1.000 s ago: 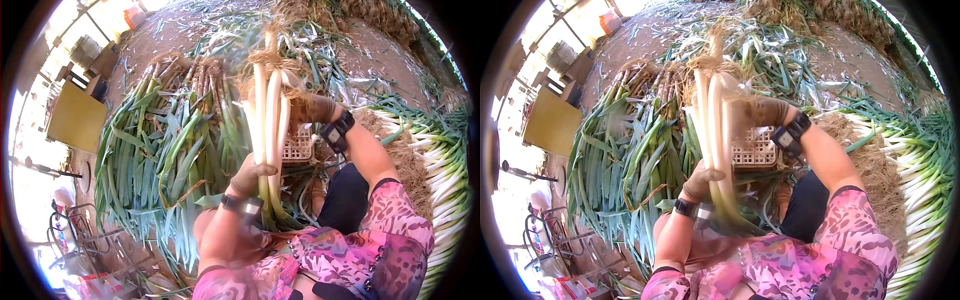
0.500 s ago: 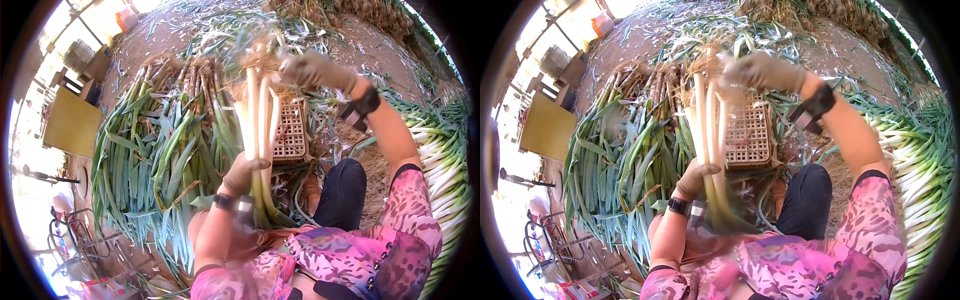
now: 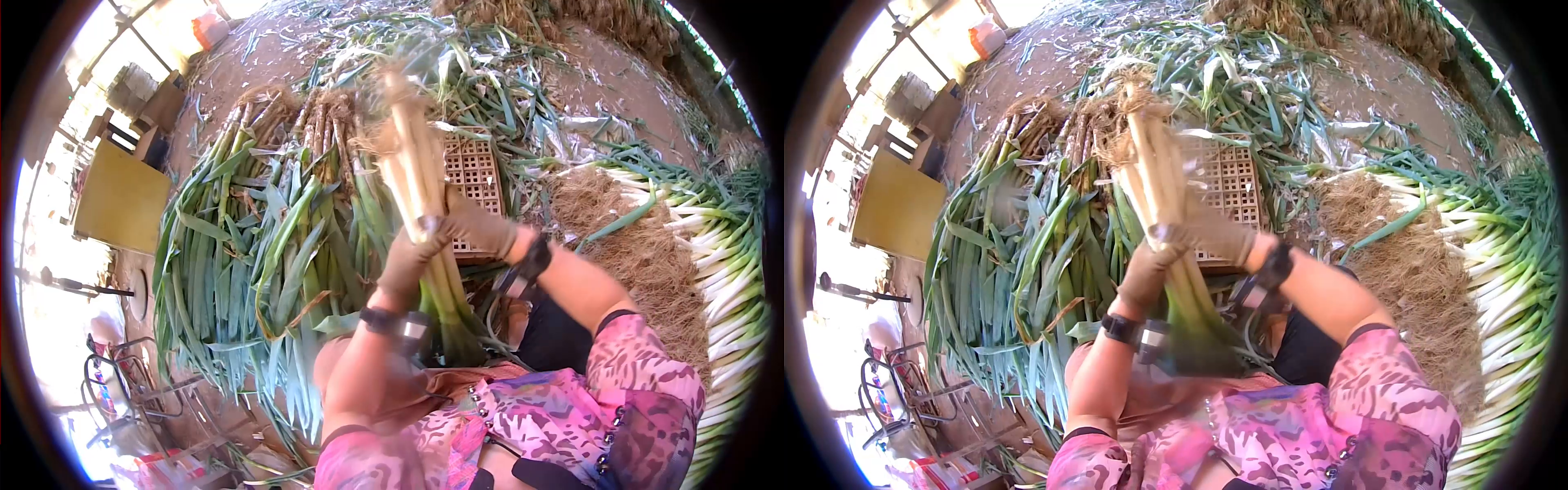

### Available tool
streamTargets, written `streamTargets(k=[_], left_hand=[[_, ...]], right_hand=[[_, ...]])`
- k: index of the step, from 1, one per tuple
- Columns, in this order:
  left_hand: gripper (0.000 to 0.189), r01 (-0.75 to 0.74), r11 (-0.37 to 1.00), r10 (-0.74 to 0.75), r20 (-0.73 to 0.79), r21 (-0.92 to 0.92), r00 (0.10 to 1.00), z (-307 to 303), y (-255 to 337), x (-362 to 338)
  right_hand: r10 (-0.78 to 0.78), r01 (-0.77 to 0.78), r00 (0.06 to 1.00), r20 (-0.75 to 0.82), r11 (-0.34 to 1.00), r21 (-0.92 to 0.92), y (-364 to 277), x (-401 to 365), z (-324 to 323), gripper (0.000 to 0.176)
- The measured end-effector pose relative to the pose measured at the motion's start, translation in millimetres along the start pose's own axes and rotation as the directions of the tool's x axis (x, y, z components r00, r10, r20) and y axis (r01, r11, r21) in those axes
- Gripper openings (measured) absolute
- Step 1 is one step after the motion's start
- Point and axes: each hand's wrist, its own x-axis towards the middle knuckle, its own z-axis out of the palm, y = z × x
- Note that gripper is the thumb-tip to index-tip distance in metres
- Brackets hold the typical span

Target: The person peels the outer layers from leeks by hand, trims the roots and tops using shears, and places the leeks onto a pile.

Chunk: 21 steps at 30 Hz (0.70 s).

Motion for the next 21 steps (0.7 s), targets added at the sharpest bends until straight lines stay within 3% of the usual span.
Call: streamTargets(k=[1,4,5,8,9,12,13,16,17,19,21], left_hand=[[0.036,-0.010,1.000,0.010,-0.007,0.010,1.000,2,-3,-2],[0.039,0.030,1.000,-0.030,-0.012,0.009,0.999,-3,-3,-3],[0.041,0.050,0.999,-0.050,-0.008,0.004,0.999,-6,-2,-1],[0.042,-0.003,0.999,0.002,-0.006,-0.036,1.000,-17,-6,-3],[0.038,0.003,0.995,-0.007,-0.033,-0.104,0.999,-6,7,-6],[0.035,0.105,0.994,-0.105,0.051,-0.005,0.993,-20,-10,8],[0.031,0.046,0.998,-0.045,0.030,-0.035,0.999,-13,-13,6],[0.032,0.024,0.989,-0.013,-0.082,0.144,0.997,-9,-13,2],[0.032,0.049,0.989,-0.033,-0.111,0.140,0.993,-10,-11,1],[0.032,0.102,0.986,-0.080,-0.172,0.129,0.982,-14,-6,0],[0.032,0.115,0.980,-0.092,-0.141,0.164,0.986,-18,-3,1]], right_hand=[[0.093,-0.086,0.993,-0.069,0.992,0.093,13,-13,27,0.069],[0.186,-0.165,0.974,-0.131,0.973,0.160,15,-7,19,0.046],[-0.013,0.033,0.975,-0.222,0.996,0.086,21,-3,16,0.031],[0.230,-0.071,0.945,-0.231,0.838,0.541,16,-3,-9,0.026],[0.213,-0.061,0.965,-0.150,0.745,0.664,7,-6,-14,0.027],[0.168,-0.159,0.983,-0.067,0.979,0.128,10,-15,-18,0.033],[0.181,-0.167,0.978,-0.101,0.977,0.134,9,-16,-16,0.034],[0.230,-0.202,0.954,-0.191,0.967,0.155,8,-18,-1,0.035],[0.176,-0.105,0.956,-0.233,0.953,0.286,5,-19,1,0.031],[0.263,-0.174,0.945,-0.195,0.908,0.380,12,-15,-13,0.031],[0.292,-0.180,0.938,-0.189,0.872,0.454,8,-13,-21,0.030]])
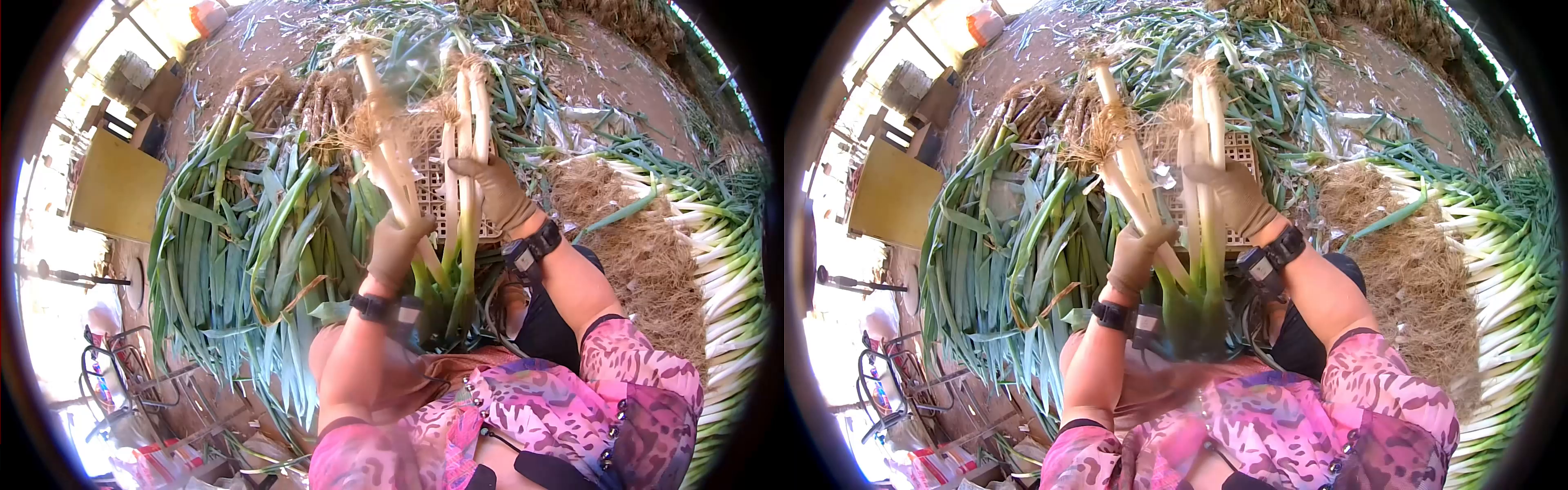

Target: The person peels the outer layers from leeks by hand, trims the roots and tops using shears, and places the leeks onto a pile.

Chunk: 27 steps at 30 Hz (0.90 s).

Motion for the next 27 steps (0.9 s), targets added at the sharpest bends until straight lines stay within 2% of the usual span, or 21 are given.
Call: streamTargets(k=[2,4,5,6,7,8,11,12,15,16,19,20,22,23,25,26,27], left_hand=[[0.034,0.020,0.999,-0.022,0.088,0.026,0.996,3,5,-1],[0.037,-0.056,0.998,0.050,0.166,0.036,0.985,7,0,1],[0.038,-0.091,0.995,0.081,0.204,0.037,0.976,8,-3,1],[0.040,-0.036,0.999,0.028,0.246,0.026,0.969,7,1,0],[0.040,-0.050,0.998,0.040,0.217,0.041,0.975,9,4,-3],[0.039,-0.065,0.996,0.053,0.187,0.057,0.981,12,8,-5],[0.040,-0.095,0.980,0.089,0.038,0.176,0.995,16,7,-5],[0.041,-0.094,0.969,0.101,-0.017,0.228,0.995,17,5,-5],[0.044,-0.084,0.968,0.079,0.028,0.237,0.996,21,-15,2],[0.042,-0.127,0.989,0.120,0.083,0.079,0.989,25,-15,0],[0.039,-0.020,0.991,0.042,0.163,-0.132,0.986,27,-5,-2],[0.037,0.008,0.990,0.018,0.180,-0.141,0.983,27,0,-3],[0.042,0.043,0.978,-0.006,0.176,-0.206,0.984,29,11,-6],[0.044,0.062,0.969,-0.019,0.178,-0.239,0.984,30,13,-6],[0.049,-0.160,0.986,0.165,0.119,-0.056,0.979,32,2,0],[0.051,-0.263,0.964,0.257,0.100,0.045,0.961,32,-4,2],[0.052,-0.238,0.970,0.232,0.115,0.041,0.966,31,-4,2]], right_hand=[[-0.034,0.040,0.996,0.080,0.997,-0.068,-17,-8,13,0.031],[-0.062,0.079,0.988,0.144,0.991,-0.110,-12,-6,26,0.032],[-0.083,0.109,0.989,0.120,0.967,-0.231,-9,-5,26,0.031],[-0.105,0.134,0.989,0.102,0.928,-0.349,-7,-4,25,0.031],[-0.133,0.160,0.987,0.089,0.873,-0.461,-5,-2,25,0.031],[-0.138,0.140,0.990,0.033,0.914,-0.380,-1,-2,23,0.032],[-0.178,0.172,0.984,-0.009,0.962,-0.211,-17,-6,24,0.032],[-0.177,0.168,0.984,-0.011,0.952,-0.257,-20,-1,22,0.032],[-0.220,0.207,0.975,-0.023,0.943,-0.261,-34,3,21,0.029],[-0.177,0.180,0.984,0.037,0.979,-0.099,-32,6,23,0.030],[-0.073,0.060,0.996,0.057,0.978,0.198,-41,0,36,0.031],[-0.093,0.063,0.988,0.122,0.971,0.232,-45,-5,36,0.033],[-0.328,0.345,0.933,0.149,0.932,-0.111,-11,22,15,0.034],[-0.374,0.401,0.913,0.165,0.898,-0.183,4,32,11,0.035],[-0.463,0.503,0.864,0.196,0.803,-0.321,22,43,13,0.037],[-0.427,0.450,0.893,0.144,0.849,-0.276,28,41,16,0.041],[-0.272,0.266,0.949,0.162,0.962,0.058,17,30,27,0.045]])
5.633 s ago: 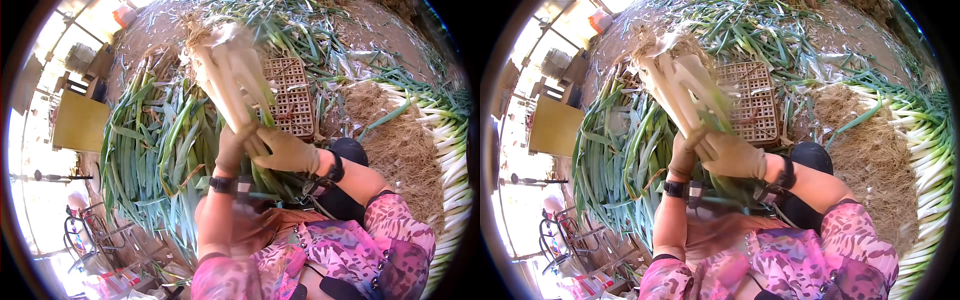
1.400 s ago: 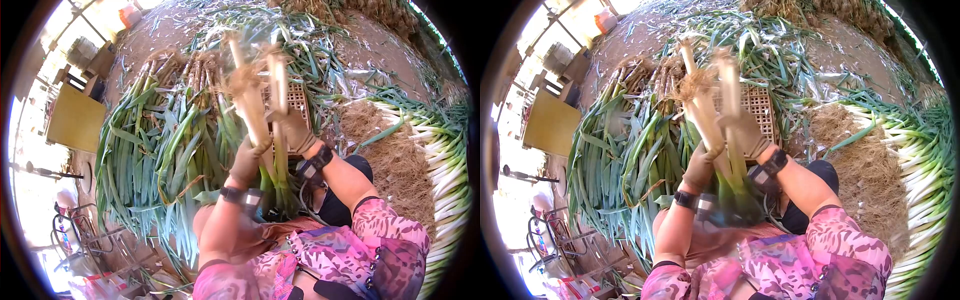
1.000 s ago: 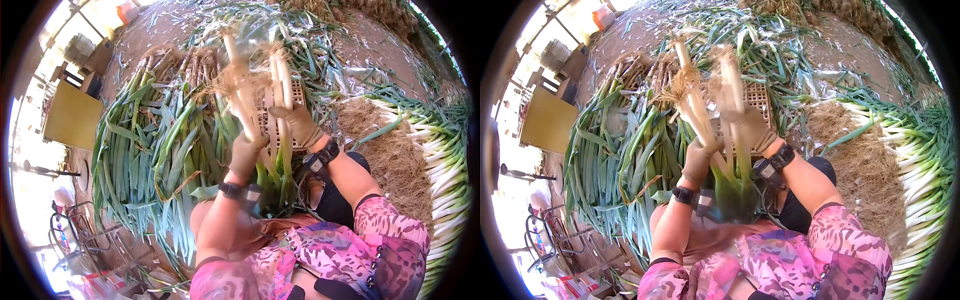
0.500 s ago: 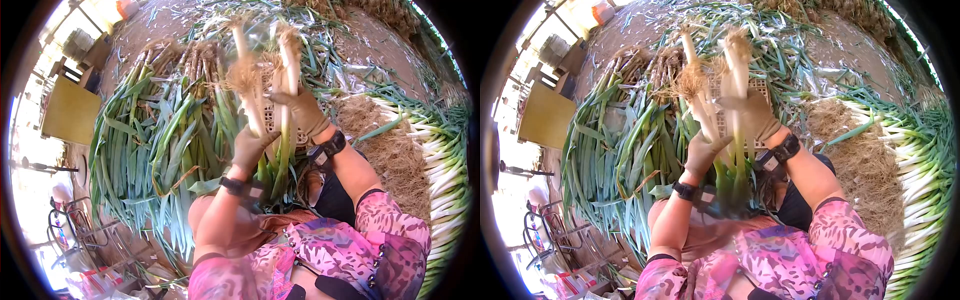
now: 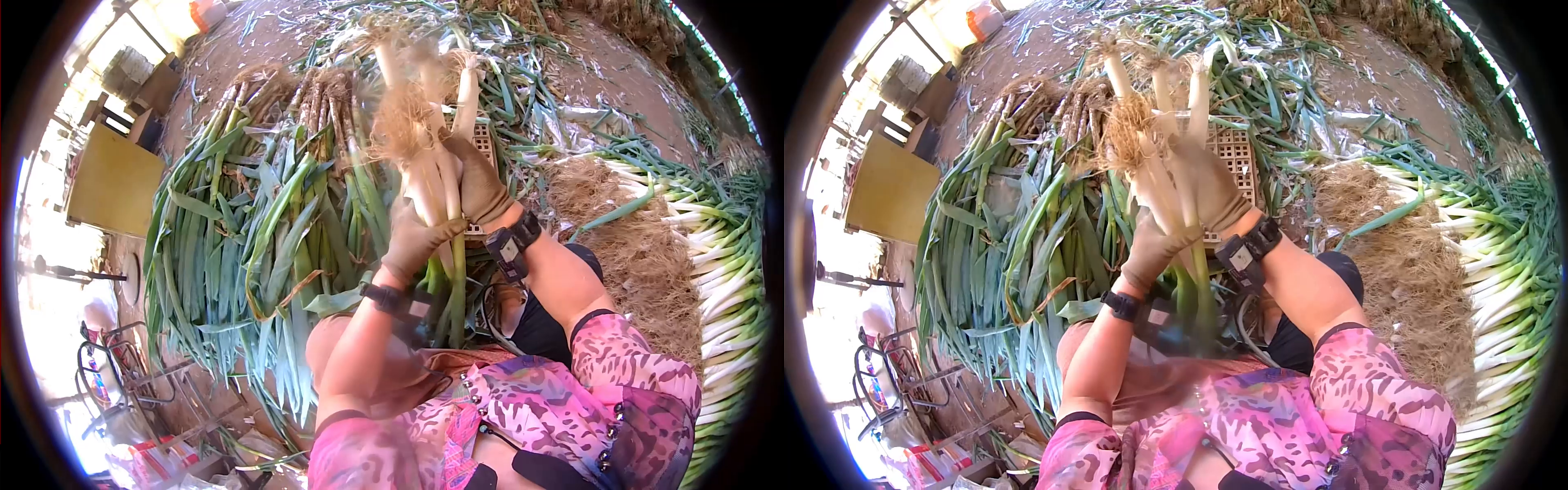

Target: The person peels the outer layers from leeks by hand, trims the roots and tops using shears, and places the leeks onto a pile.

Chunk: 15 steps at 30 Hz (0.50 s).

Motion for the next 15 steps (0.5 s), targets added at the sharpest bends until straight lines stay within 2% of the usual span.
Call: streamTargets(k=[1,2,3,4,5,6,7,10,11,12,13,15], left_hand=[[0.053,0.024,1.000,-0.024,0.016,-0.007,1.000,-1,0,1],[0.053,0.048,0.999,-0.047,0.035,-0.015,0.998,-1,1,2],[0.046,0.057,0.998,-0.057,0.044,0.007,0.997,-2,8,1],[0.043,0.079,0.997,-0.079,0.024,0.001,0.997,-1,11,-1],[0.040,0.098,0.995,-0.098,0.000,-0.004,0.995,-1,14,-2],[0.037,0.110,0.994,-0.110,-0.026,-0.010,0.994,-3,16,-1],[0.035,0.100,0.995,-0.099,-0.058,0.002,0.993,-3,16,0],[0.033,0.107,0.991,-0.093,-0.149,0.085,0.984,-1,8,4],[0.034,0.134,0.980,-0.108,-0.180,0.144,0.978,0,6,6],[0.035,0.159,0.966,-0.115,-0.212,0.205,0.970,1,4,8],[0.038,0.099,0.962,-0.043,-0.216,0.254,0.975,1,1,9],[0.046,-0.017,0.938,0.092,-0.203,0.347,0.975,8,-11,9]], right_hand=[[0.165,-0.156,0.986,0.006,0.921,0.357,-13,-6,13,0.049],[0.152,-0.148,0.988,-0.008,0.971,0.189,-19,-5,18,0.049],[0.137,-0.137,0.990,-0.023,0.991,0.013,-23,-3,20,0.049],[-0.038,0.073,0.992,0.119,0.949,-0.307,-20,4,16,0.047],[-0.220,0.337,0.940,0.261,0.716,-0.612,-18,11,14,0.045],[-0.381,0.525,0.842,0.383,0.408,-0.747,-15,17,11,0.044],[-0.407,0.558,0.809,0.425,0.302,-0.773,-27,21,16,0.045],[-0.373,0.415,0.900,0.224,0.579,-0.702,-93,-5,36,0.052],[-0.557,0.544,0.754,0.349,0.229,-0.807,-101,-4,37,0.048],[-0.545,0.590,0.668,0.507,-0.027,-0.807,-105,-4,40,0.045],[-0.516,0.605,0.561,0.648,-0.279,-0.746,-109,-3,44,0.043],[-0.180,0.690,0.542,0.821,-0.462,-0.557,-107,-10,54,0.041]])
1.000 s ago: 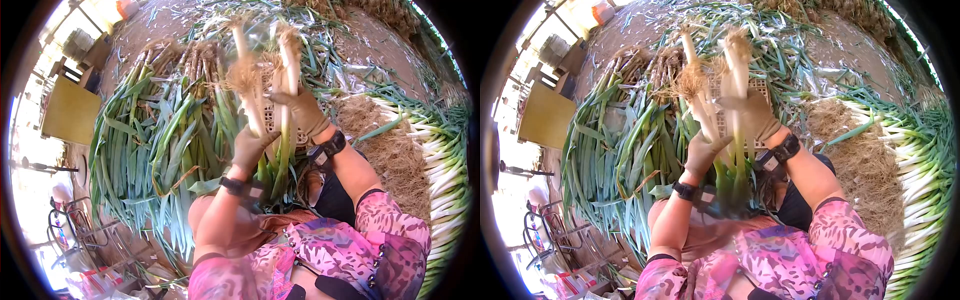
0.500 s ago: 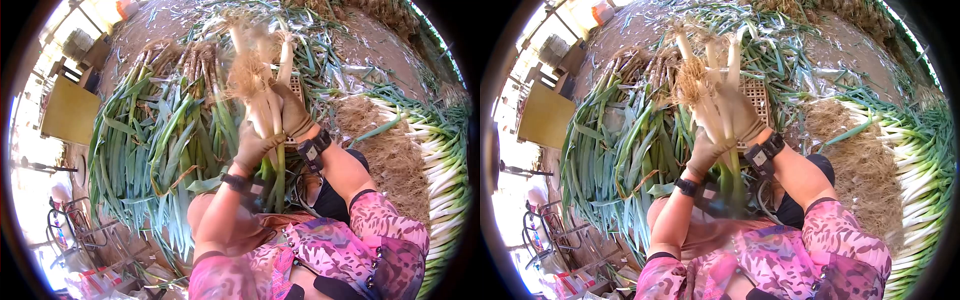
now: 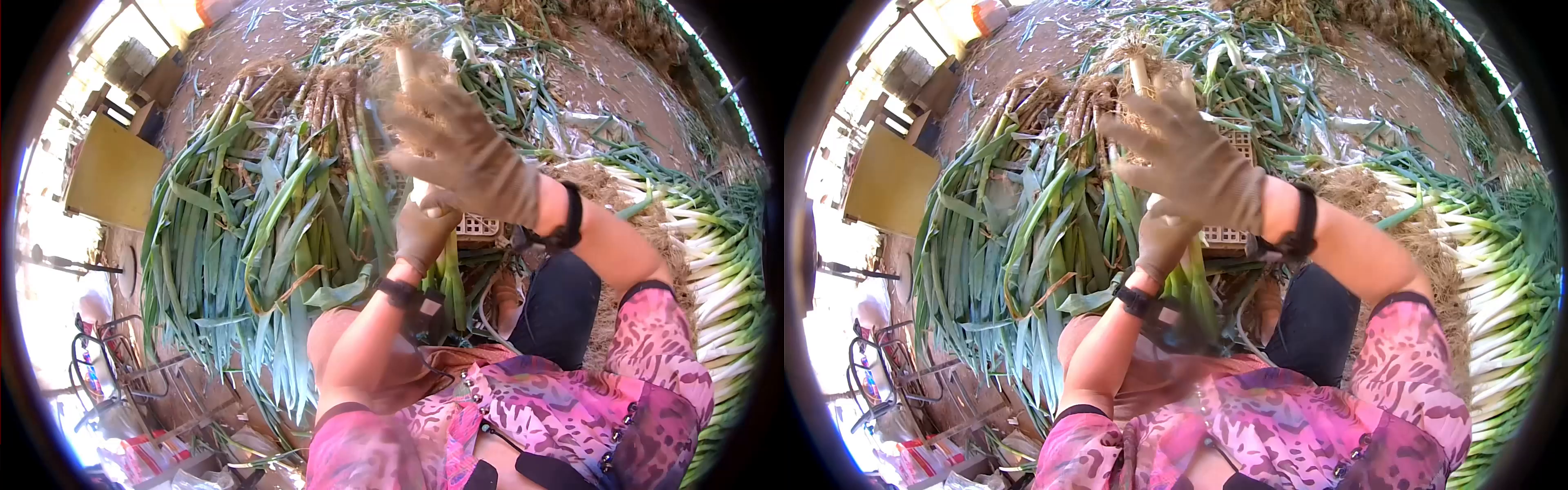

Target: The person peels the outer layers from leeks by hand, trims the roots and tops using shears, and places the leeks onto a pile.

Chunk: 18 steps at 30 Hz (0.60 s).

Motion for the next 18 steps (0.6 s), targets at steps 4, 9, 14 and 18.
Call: streamTargets(k=[4,9,14,18], left_hand=[[0.055,0.202,0.972,-0.199,-0.034,0.121,0.979,9,3,-1],[0.057,0.201,0.978,-0.198,-0.051,0.053,0.979,11,5,2],[0.047,0.203,0.960,-0.186,0.104,-0.194,0.977,-5,1,-7],[0.041,0.286,0.903,-0.236,0.186,-0.319,0.954,-27,12,0]], right_hand=[[-0.270,0.273,0.928,0.255,0.962,0.023,22,-6,22,0.017],[0.015,0.037,0.965,0.260,0.980,-0.194,42,11,27,0.007],[0.778,-0.775,0.598,-0.192,0.622,0.106,177,-18,-8,0.037],[0.564,-0.578,0.809,0.168,0.814,0.050,113,-62,6,0.034]])
